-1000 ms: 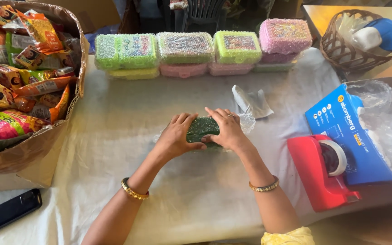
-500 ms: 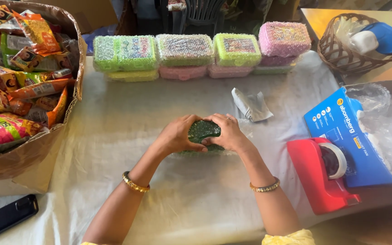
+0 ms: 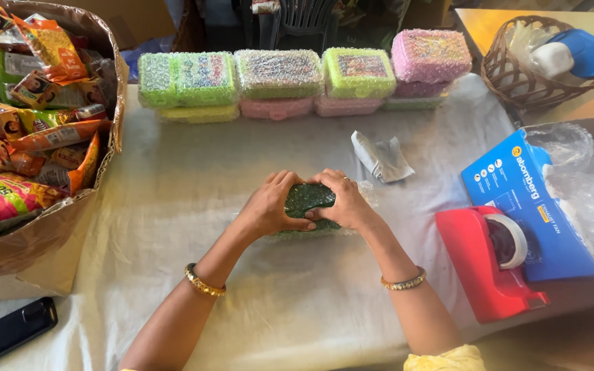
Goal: Wrapping a small green plastic container in bubble wrap.
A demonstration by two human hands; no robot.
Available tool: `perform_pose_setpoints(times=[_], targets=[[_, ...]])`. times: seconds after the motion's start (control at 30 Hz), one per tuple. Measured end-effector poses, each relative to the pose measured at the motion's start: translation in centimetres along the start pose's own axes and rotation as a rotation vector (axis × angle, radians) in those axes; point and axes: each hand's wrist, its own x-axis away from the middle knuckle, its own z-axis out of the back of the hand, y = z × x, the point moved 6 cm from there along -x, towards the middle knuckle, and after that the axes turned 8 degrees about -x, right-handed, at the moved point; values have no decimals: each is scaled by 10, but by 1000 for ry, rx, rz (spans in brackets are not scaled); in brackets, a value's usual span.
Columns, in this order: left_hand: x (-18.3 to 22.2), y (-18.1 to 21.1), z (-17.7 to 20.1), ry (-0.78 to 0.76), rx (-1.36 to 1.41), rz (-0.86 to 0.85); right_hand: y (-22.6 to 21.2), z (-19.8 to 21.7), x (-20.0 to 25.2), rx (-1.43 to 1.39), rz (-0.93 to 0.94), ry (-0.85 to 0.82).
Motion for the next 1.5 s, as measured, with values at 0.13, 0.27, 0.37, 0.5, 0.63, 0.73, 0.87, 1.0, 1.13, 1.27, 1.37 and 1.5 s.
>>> perform_pose_setpoints(times=[0.13, 0.27, 0.37, 0.5, 0.63, 0.73, 0.87, 1.0, 1.13, 1.27, 1.37, 1.5], targets=[[0, -3, -3, -7, 2, 18, 1, -2, 2, -20, -10, -1], [1, 0, 1, -6, -32, 16, 5, -2, 7, 19, 122, 44], [7, 9, 4, -15, -154, -18, 5, -3, 10, 58, 172, 58], [12, 21, 0, 21, -375, -115, 4, -6, 15, 229, 147, 51], [18, 18, -16, 16, -488, -111, -16, -6, 20, 416, 133, 61], [21, 18, -17, -2, -507, -84, -24, -9, 24, 508, 120, 59], [23, 17, -21, 41, -526, -114, -20, -21, 30, 582, 107, 93], [25, 17, -26, 62, -544, -99, -26, -23, 29, 695, 114, 84], [25, 18, -27, 54, -538, -120, -17, -27, 28, 672, 109, 50], [25, 31, -14, 47, -421, -114, -6, -35, 29, 682, 127, 46], [27, 38, -8, 68, -385, -125, -16, -34, 30, 720, 123, 52], [28, 46, -3, 101, -377, -151, -53, -20, 32, 818, 122, 112]])
